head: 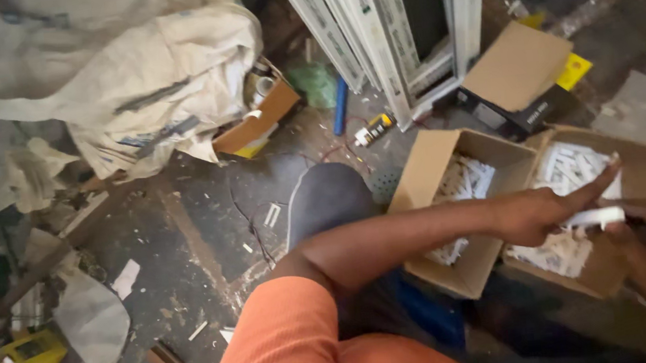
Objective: The person sits on a low stool and repeatedly picks small white plastic clips from one cardboard box, inspects them by hand, and places them into a second box. The person handles the clips one at a time, turning them over and checking their shape before sorting.
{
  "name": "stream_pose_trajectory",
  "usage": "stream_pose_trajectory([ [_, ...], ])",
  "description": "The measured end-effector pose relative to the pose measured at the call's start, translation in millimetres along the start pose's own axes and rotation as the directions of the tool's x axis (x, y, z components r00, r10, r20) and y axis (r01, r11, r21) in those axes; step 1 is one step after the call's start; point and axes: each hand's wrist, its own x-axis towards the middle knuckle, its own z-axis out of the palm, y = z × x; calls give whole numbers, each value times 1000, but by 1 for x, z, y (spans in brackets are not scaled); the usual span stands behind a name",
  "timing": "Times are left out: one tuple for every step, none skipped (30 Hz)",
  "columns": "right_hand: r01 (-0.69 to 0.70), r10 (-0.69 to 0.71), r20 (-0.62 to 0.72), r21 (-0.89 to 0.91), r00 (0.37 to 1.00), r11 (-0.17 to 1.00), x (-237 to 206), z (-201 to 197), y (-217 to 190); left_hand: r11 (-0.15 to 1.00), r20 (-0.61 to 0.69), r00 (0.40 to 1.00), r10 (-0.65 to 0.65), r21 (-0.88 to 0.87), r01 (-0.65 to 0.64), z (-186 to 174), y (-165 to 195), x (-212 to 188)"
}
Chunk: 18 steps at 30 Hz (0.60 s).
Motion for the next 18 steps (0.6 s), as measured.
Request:
stream_pose_trajectory([
  [-23, 23, -42, -17, 999, 1000, -2, -3, 13, 1000, 12, 1000, 5, 23, -5, 1, -2, 1],
  [-50, 46, -84, -36, 995, 998, -5, -7, 27, 999, 25, 1000, 11, 42, -12, 4, -2, 1],
  [-29, 13, -122, -129, 992, 991, -11, -14, 39, 961, -141, 979, 148, 254, -109, 10, 1, 0],
  [-10, -23, -143, -224, 989, 975, -11, -21, 52, 875, -285, 910, 302, 462, -146, 17, 5, -5],
  [-8, -23, -143, -212, 989, 977, -13, -27, 63, 753, -394, 797, 457, 649, -111, 24, 12, -14],
  [-6, -23, -144, -199, 989, 980, -14, -32, 72, 761, -412, 759, 503, 627, -164, 36, 23, -21],
  [-24, 13, -153, -70, 988, 997, -16, -35, 78, 803, -369, 770, 521, 518, -296, 51, 36, -30],
  [-40, 51, -170, 65, 984, 997, -16, -35, 81, 824, -305, 780, 547, 362, -436, 68, 51, -41],
  [-67, 105, -189, 199, 976, 978, -20, -32, 81, 827, -216, 799, 561, 186, -530, 89, 67, -52],
  [-72, 147, -207, 331, 967, 941, -18, -26, 79, 813, -146, 802, 579, 20, -582, 106, 81, -62],
  [-82, 161, -209, 342, 965, 936, -21, -18, 73, 793, -105, 800, 591, -108, -600, 124, 93, -74],
  [-92, 175, -211, 353, 962, 931, -21, -8, 66, 785, -100, 802, 588, -169, -597, 137, 99, -83],
  [-128, 181, -200, 255, 963, 958, -20, 5, 58, 778, -88, 807, 584, -222, -588, 147, 104, -90],
  [-160, 188, -190, 154, 964, 975, -18, 19, 50, 768, -90, 810, 580, -273, -580, 155, 107, -95],
  [-239, 244, -194, 50, 950, 970, -14, 33, 43, 752, -93, 805, 586, -308, -583, 160, 106, -98],
  [-179, 181, -98, 30, 979, 983, -11, 41, 36, 733, -96, 799, 594, -344, -586, 165, 106, -98],
  [-102, 102, -8, 15, 995, 995, -5, 49, 31, 715, -92, 792, 604, -377, -589, 166, 104, -100],
  [-77, 76, 20, 93, 997, 993, -2, 50, 26, 693, -90, 776, 624, -394, -604, 169, 107, -97],
])
